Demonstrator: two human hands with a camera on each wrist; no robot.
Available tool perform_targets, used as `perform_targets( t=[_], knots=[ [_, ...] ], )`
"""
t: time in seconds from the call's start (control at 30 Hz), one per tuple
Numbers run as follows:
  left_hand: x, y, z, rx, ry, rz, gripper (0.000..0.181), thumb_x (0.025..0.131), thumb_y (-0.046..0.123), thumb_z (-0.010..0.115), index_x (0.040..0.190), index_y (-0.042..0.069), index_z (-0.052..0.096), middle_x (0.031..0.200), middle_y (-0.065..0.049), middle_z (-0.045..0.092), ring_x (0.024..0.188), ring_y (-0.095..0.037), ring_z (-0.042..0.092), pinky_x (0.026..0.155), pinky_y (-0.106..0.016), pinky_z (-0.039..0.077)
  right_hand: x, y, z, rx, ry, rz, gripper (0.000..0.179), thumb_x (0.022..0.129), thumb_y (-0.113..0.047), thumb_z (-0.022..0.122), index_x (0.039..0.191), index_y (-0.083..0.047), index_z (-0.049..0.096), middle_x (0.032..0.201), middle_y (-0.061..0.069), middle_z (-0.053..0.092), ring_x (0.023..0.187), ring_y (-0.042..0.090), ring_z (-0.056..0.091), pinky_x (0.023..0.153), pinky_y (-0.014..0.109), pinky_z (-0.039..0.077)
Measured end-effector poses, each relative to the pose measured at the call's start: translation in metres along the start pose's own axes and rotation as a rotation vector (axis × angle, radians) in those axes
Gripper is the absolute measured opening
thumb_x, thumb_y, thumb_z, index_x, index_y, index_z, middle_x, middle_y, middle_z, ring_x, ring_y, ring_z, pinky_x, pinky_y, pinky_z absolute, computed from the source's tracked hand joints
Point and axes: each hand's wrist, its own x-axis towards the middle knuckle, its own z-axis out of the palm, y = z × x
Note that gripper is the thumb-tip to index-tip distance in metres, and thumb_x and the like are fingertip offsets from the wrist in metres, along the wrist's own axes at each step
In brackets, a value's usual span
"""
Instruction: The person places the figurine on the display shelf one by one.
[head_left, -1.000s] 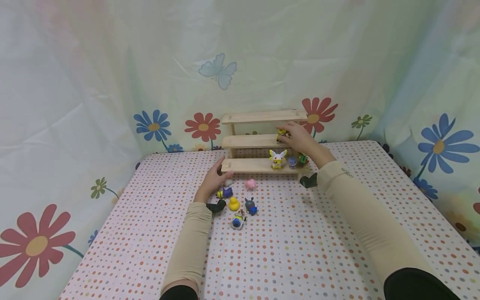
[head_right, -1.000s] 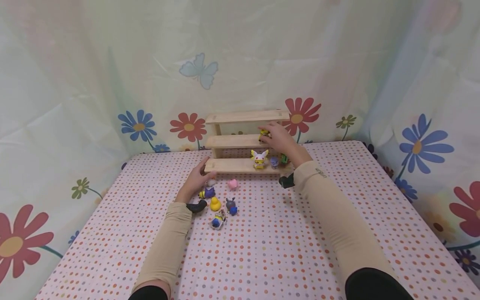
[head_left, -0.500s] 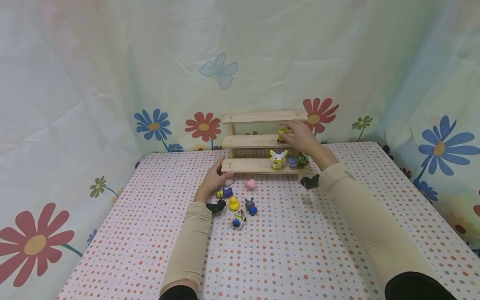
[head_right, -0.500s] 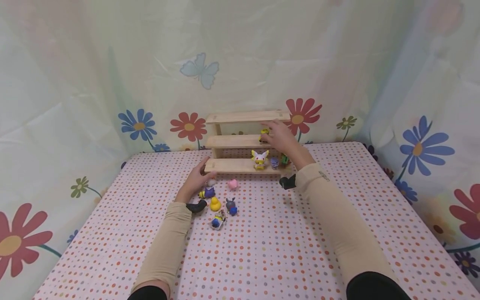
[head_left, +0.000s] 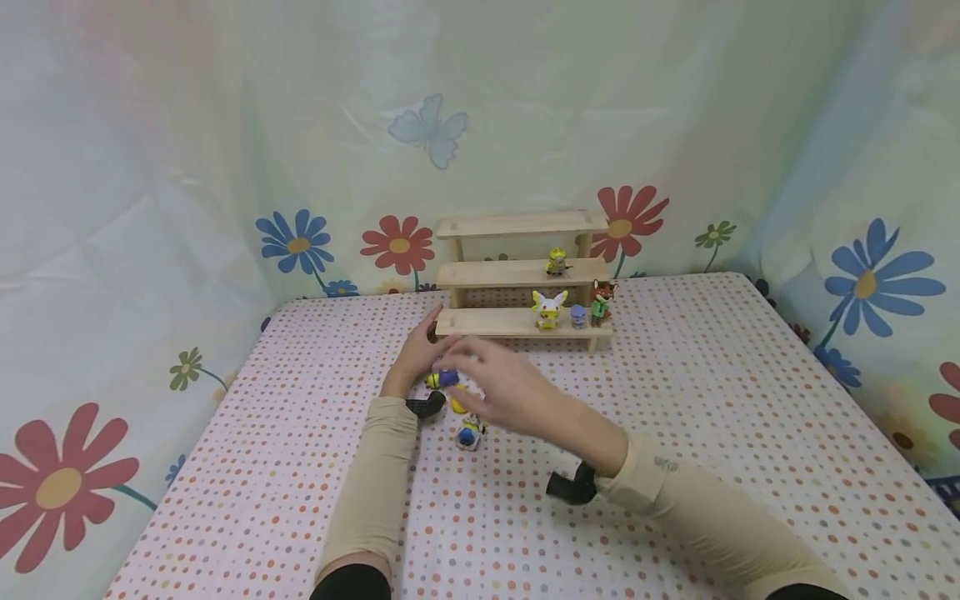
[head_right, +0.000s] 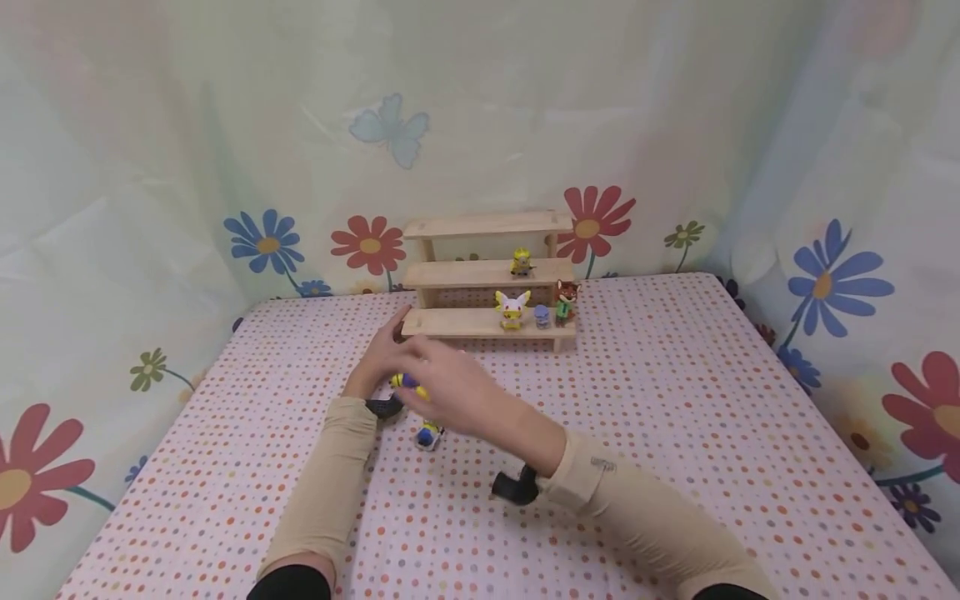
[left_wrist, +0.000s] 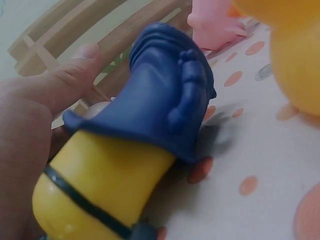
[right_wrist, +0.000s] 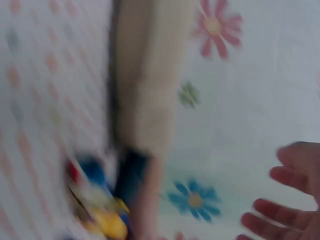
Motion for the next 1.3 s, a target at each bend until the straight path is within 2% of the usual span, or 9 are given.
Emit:
perform_targets(
  t=[0.07, 0.17, 0.3, 0.5, 0.63, 0.8, 0.93, 1.03, 1.3],
  knots=[
    [0.002, -0.001, -0.003, 0.004, 0.021, 0.006, 0.094, 0.079, 0.061, 0.066, 0.153, 0.025, 0.02, 0.148, -0.009, 0.042, 0.132, -0.026, 0.045, 0.107, -0.046, 0.038, -0.006, -0.017, 0.025, -0.06, -0.141, -0.076, 0.044, 0.092, -0.036, 0.061, 0.132, -0.019, 0.055, 0.131, 0.006, 0.054, 0.105, 0.019, 0.061, 0.085, 0.032, 0.053],
    [0.004, -0.004, -0.004, 0.013, 0.014, -0.005, 0.096, 0.077, 0.064, 0.065, 0.153, 0.027, 0.02, 0.149, -0.009, 0.041, 0.134, -0.025, 0.043, 0.108, -0.044, 0.038, -0.014, -0.027, 0.06, -0.138, -0.301, -0.105, 0.049, 0.092, -0.041, 0.06, 0.136, -0.022, 0.05, 0.136, 0.009, 0.049, 0.112, 0.022, 0.058, 0.088, 0.035, 0.053],
    [0.005, -0.005, -0.005, 0.036, -0.017, -0.025, 0.095, 0.078, 0.064, 0.063, 0.153, 0.029, 0.018, 0.15, -0.009, 0.04, 0.132, -0.026, 0.045, 0.105, -0.043, 0.041, -0.019, -0.025, 0.087, -0.213, -0.386, -0.067, 0.045, 0.091, -0.039, 0.061, 0.131, -0.022, 0.055, 0.135, 0.01, 0.05, 0.12, 0.024, 0.054, 0.093, 0.038, 0.05],
    [0.005, -0.002, -0.004, 0.015, 0.013, -0.018, 0.092, 0.079, 0.06, 0.066, 0.153, 0.027, 0.021, 0.148, -0.009, 0.042, 0.126, -0.026, 0.05, 0.099, -0.044, 0.045, -0.022, -0.015, 0.093, -0.235, -0.368, -0.041, 0.033, 0.089, -0.032, 0.064, 0.12, -0.019, 0.063, 0.134, 0.01, 0.052, 0.124, 0.025, 0.052, 0.103, 0.04, 0.044],
    [0.006, 0.001, -0.005, 0.03, 0.012, -0.006, 0.095, 0.077, 0.063, 0.065, 0.153, 0.027, 0.02, 0.149, -0.008, 0.041, 0.131, -0.024, 0.046, 0.102, -0.043, 0.043, -0.021, -0.008, 0.088, -0.224, -0.328, -0.048, 0.03, 0.089, -0.025, 0.066, 0.119, -0.019, 0.065, 0.134, 0.011, 0.053, 0.123, 0.026, 0.052, 0.104, 0.039, 0.044],
    [0.005, -0.002, -0.001, 0.038, 0.009, -0.025, 0.098, 0.075, 0.067, 0.065, 0.153, 0.029, 0.02, 0.15, -0.008, 0.04, 0.135, -0.024, 0.041, 0.11, -0.043, 0.036, -0.023, -0.004, 0.08, -0.248, -0.37, 0.09, 0.039, 0.087, -0.028, 0.067, 0.125, -0.017, 0.063, 0.137, 0.012, 0.05, 0.127, 0.028, 0.047, 0.103, 0.047, 0.042],
    [0.006, 0.0, -0.001, 0.024, 0.008, -0.023, 0.098, 0.074, 0.067, 0.065, 0.153, 0.028, 0.02, 0.15, -0.009, 0.04, 0.134, -0.025, 0.042, 0.109, -0.043, 0.037, -0.022, 0.002, 0.077, -0.295, -0.39, 0.172, 0.035, 0.087, -0.022, 0.069, 0.121, -0.019, 0.065, 0.121, 0.009, 0.059, 0.109, 0.024, 0.058, 0.09, 0.041, 0.05],
    [0.007, 0.001, -0.002, 0.015, 0.002, -0.022, 0.1, 0.074, 0.067, 0.065, 0.153, 0.026, 0.02, 0.149, -0.009, 0.04, 0.134, -0.025, 0.043, 0.108, -0.043, 0.038, -0.021, 0.008, 0.078, -0.299, -0.368, 0.175, 0.027, 0.088, -0.016, 0.067, 0.115, -0.019, 0.068, 0.104, 0.007, 0.062, 0.089, 0.02, 0.061, 0.074, 0.034, 0.054],
    [0.005, 0.0, -0.002, 0.009, -0.001, -0.034, 0.099, 0.075, 0.066, 0.065, 0.153, 0.026, 0.019, 0.151, -0.007, 0.039, 0.137, -0.025, 0.039, 0.11, -0.043, 0.036, -0.016, 0.018, 0.07, -0.16, -0.404, 0.219, 0.032, 0.081, -0.029, 0.074, 0.111, -0.02, 0.066, 0.094, -0.001, 0.058, 0.069, 0.01, 0.052, 0.056, 0.026, 0.045]
  ],
)
